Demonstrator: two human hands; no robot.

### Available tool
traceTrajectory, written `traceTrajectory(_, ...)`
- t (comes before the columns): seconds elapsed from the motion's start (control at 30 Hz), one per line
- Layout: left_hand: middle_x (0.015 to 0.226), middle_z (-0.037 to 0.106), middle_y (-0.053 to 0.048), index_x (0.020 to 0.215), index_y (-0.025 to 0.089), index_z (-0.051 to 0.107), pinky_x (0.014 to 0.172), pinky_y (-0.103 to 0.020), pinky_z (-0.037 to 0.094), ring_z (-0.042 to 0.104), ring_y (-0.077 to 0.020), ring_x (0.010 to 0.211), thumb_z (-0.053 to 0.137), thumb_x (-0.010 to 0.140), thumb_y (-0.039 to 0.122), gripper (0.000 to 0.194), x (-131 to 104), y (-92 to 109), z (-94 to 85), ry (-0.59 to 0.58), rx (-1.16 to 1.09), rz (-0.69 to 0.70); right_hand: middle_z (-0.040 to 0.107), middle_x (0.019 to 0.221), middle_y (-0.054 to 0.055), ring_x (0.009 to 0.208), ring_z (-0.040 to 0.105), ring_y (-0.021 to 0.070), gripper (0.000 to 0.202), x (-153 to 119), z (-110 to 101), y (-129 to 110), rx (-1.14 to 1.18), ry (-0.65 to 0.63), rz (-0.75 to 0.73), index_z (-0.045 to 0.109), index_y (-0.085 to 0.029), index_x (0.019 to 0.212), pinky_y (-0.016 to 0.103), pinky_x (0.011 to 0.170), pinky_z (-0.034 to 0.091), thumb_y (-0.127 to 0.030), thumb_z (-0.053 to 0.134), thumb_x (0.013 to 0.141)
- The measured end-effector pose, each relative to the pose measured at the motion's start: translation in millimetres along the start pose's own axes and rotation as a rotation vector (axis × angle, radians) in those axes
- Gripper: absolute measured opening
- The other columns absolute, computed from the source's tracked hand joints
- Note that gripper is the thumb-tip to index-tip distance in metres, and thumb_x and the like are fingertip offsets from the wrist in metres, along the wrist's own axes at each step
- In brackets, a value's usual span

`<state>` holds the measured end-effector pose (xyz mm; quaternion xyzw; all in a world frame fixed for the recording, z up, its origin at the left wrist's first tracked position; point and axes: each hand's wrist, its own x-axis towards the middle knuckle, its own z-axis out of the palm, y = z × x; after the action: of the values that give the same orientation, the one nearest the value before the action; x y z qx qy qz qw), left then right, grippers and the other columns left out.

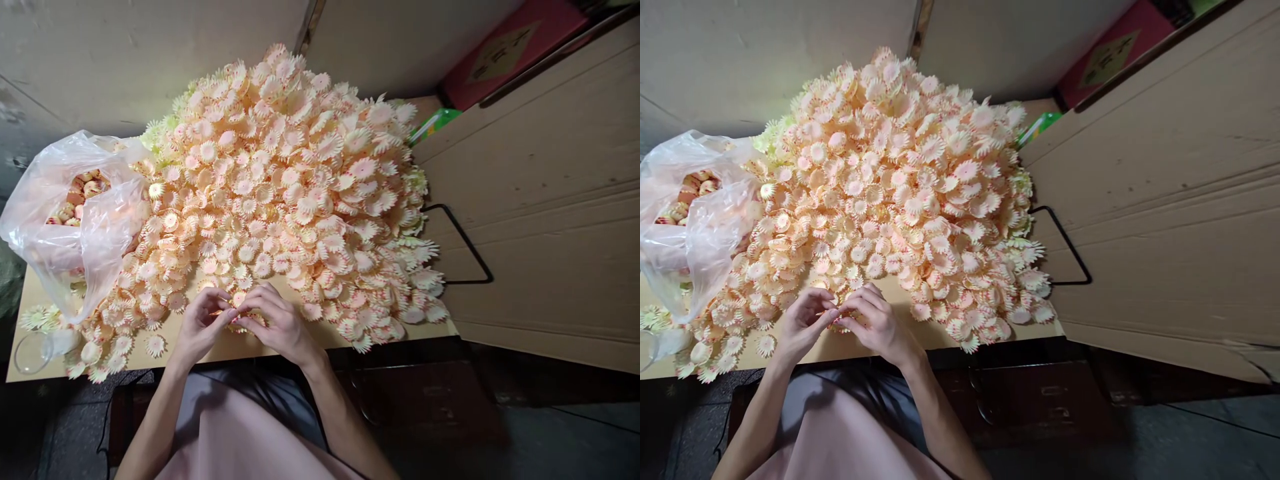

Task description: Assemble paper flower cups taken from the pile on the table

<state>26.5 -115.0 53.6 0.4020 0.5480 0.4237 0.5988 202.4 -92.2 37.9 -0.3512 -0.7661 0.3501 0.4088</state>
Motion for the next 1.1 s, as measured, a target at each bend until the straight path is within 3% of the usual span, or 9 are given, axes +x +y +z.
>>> traceTrajectory(0.2,0.067,0.054,0.003,0.091,0.018,0.059,0.055,-0.018,0.041,0.05,-0.0067,0.059,0.076,0.076,0.041,0.032,3,-2,-0.4,-0.017,-0.062,-0.052,0.064,0.088,0.005,0.09,0.057,0.0191,0.007,-3,2,-2,-0.061,0.116,-0.089,0.069,-0.022,0.091,0.034,0.078,0.054,-0.016,0.069,0.087)
traceTrajectory(0.37,0.069,0.051,0.004,0.092,0.018,0.058,0.053,-0.017,0.04,0.046,-0.0054,0.056,0.076,0.076,0.041,0.033,6,-5,-1.4,-0.014,-0.084,-0.095,0.067,0.103,0.01,0.102,0.058,0.022,0.031,-8,2,-6,-0.212,0.078,-0.255,0.068,-0.02,0.112,0.038,0.088,0.055,-0.003,0.058,0.089)
traceTrajectory(0.53,0.071,0.052,0.004,0.094,0.019,0.056,0.053,-0.016,0.041,0.048,-0.0056,0.058,0.074,0.078,0.041,0.032,5,-5,0.7,0.005,-0.083,-0.112,0.07,0.107,0.011,0.107,0.06,0.0224,0.03,-10,0,-12,-0.334,0.078,-0.293,0.065,-0.018,0.115,0.039,0.092,0.054,-0.004,0.055,0.091)
traceTrajectory(0.63,0.075,0.052,0.003,0.089,0.019,0.056,0.055,-0.016,0.04,0.048,-0.0062,0.062,0.07,0.081,0.038,0.026,7,-7,3.0,0.086,-0.036,-0.043,0.071,0.113,0.009,0.112,0.061,0.0212,0.029,-16,4,-16,-0.302,0.079,-0.27,0.06,-0.02,0.119,0.04,0.096,0.052,-0.007,0.056,0.093)
traceTrajectory(0.8,0.082,0.053,0.002,0.089,0.02,0.053,0.055,-0.016,0.039,0.046,-0.0061,0.061,0.06,0.087,0.036,0.018,13,-11,-3.2,0.306,0.111,0.071,0.073,0.093,0.005,0.097,0.067,0.0184,0.034,-18,10,-22,-0.202,0.073,-0.295,0.054,-0.021,0.124,0.038,0.091,0.052,-0.007,0.052,0.094)
traceTrajectory(0.87,0.08,0.054,0.002,0.09,0.019,0.053,0.054,-0.016,0.039,0.048,-0.0065,0.06,0.061,0.087,0.037,0.019,14,-9,-7.4,0.272,0.157,0.09,0.073,0.095,0.005,0.098,0.066,0.0191,0.037,-11,9,-22,-0.223,0.069,-0.272,0.053,-0.021,0.128,0.038,0.092,0.052,-0.007,0.052,0.094)
traceTrajectory(1.0,0.073,0.056,0.003,0.096,0.019,0.052,0.05,-0.016,0.039,0.052,-0.0078,0.058,0.066,0.083,0.039,0.027,11,-2,-8.6,0.087,0.184,0.093,0.068,0.118,0.011,0.112,0.06,0.0235,0.038,6,2,-19,-0.353,-0.031,-0.264,0.054,-0.018,0.132,0.041,0.097,0.052,-0.009,0.054,0.094)
traceTrajectory(1.1,0.071,0.057,0.003,0.098,0.02,0.05,0.049,-0.016,0.042,0.054,-0.0077,0.056,0.07,0.081,0.04,0.033,8,2,-3.6,0.077,0.125,0.057,0.07,0.11,0.011,0.102,0.062,0.0233,0.037,10,2,-15,-0.37,-0.081,-0.289,0.057,-0.015,0.129,0.04,0.091,0.054,-0.006,0.05,0.094)
